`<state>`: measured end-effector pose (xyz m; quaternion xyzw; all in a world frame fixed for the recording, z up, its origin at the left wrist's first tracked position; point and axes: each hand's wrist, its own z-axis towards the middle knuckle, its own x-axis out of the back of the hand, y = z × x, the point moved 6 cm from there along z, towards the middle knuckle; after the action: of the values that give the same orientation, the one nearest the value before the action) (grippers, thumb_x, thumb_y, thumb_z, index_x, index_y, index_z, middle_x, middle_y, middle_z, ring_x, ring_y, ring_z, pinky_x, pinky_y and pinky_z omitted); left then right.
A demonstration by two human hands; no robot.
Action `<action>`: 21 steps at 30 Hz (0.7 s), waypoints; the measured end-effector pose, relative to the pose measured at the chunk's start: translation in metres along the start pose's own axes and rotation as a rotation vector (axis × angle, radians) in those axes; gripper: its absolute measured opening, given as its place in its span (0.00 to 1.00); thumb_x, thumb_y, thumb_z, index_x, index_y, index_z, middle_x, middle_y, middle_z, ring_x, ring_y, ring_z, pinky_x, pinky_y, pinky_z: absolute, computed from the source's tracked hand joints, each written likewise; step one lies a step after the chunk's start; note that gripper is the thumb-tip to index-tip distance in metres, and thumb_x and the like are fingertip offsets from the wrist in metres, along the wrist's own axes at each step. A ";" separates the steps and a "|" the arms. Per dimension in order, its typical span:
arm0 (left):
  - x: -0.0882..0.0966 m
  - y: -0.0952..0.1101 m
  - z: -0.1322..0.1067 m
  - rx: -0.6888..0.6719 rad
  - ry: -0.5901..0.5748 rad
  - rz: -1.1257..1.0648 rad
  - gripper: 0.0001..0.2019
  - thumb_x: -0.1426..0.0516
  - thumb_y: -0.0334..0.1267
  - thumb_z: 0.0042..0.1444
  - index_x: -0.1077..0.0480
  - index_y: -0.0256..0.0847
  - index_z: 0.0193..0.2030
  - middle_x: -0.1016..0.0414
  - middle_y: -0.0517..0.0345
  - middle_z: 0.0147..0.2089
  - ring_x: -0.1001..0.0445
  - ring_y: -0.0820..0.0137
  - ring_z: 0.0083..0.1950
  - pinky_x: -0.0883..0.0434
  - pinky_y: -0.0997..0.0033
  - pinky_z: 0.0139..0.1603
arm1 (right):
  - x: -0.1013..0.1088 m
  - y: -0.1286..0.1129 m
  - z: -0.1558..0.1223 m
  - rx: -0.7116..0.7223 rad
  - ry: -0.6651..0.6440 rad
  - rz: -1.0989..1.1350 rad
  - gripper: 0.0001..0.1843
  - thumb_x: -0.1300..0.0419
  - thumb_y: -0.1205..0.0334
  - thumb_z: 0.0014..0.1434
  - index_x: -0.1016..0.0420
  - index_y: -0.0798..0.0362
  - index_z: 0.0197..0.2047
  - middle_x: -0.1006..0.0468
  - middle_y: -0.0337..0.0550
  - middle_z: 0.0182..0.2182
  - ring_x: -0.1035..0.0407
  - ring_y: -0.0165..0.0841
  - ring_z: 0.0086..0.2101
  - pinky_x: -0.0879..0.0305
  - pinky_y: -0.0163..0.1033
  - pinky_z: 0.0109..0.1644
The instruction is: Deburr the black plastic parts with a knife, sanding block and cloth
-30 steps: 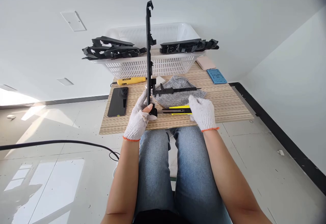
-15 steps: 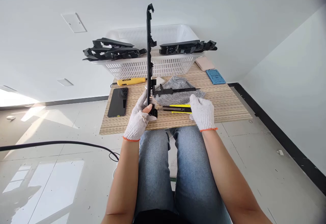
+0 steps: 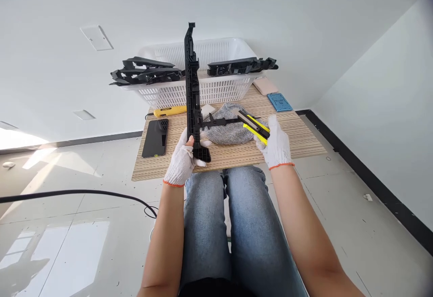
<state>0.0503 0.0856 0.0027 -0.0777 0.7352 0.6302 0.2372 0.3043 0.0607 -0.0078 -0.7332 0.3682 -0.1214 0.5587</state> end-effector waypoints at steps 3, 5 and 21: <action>0.000 0.003 0.002 -0.009 -0.002 0.012 0.32 0.38 0.44 0.62 0.40 0.47 0.72 0.22 0.53 0.46 0.22 0.71 0.32 0.32 0.83 0.14 | 0.000 0.001 0.002 -0.015 0.003 0.019 0.23 0.41 0.41 0.64 0.37 0.50 0.30 0.27 0.37 0.21 0.35 0.25 0.17 0.46 0.26 0.13; 0.001 0.003 0.003 0.000 0.006 0.016 0.34 0.36 0.46 0.61 0.40 0.46 0.71 0.22 0.53 0.43 0.25 0.74 0.29 0.35 0.84 0.13 | -0.001 0.003 0.002 -0.034 0.007 0.018 0.23 0.41 0.40 0.64 0.36 0.50 0.30 0.28 0.38 0.20 0.35 0.26 0.16 0.46 0.27 0.13; 0.014 -0.001 0.006 -0.060 0.064 0.220 0.34 0.28 0.45 0.43 0.29 0.40 0.57 0.33 0.68 0.28 0.42 0.82 0.19 0.41 0.82 0.14 | -0.035 -0.002 -0.025 0.506 -0.247 -0.873 0.20 0.49 0.46 0.69 0.22 0.46 0.51 0.18 0.41 0.45 0.21 0.32 0.35 0.30 0.37 0.46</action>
<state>0.0398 0.0943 -0.0048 -0.0237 0.7272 0.6714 0.1408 0.2660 0.0666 0.0107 -0.6692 -0.0815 -0.3411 0.6551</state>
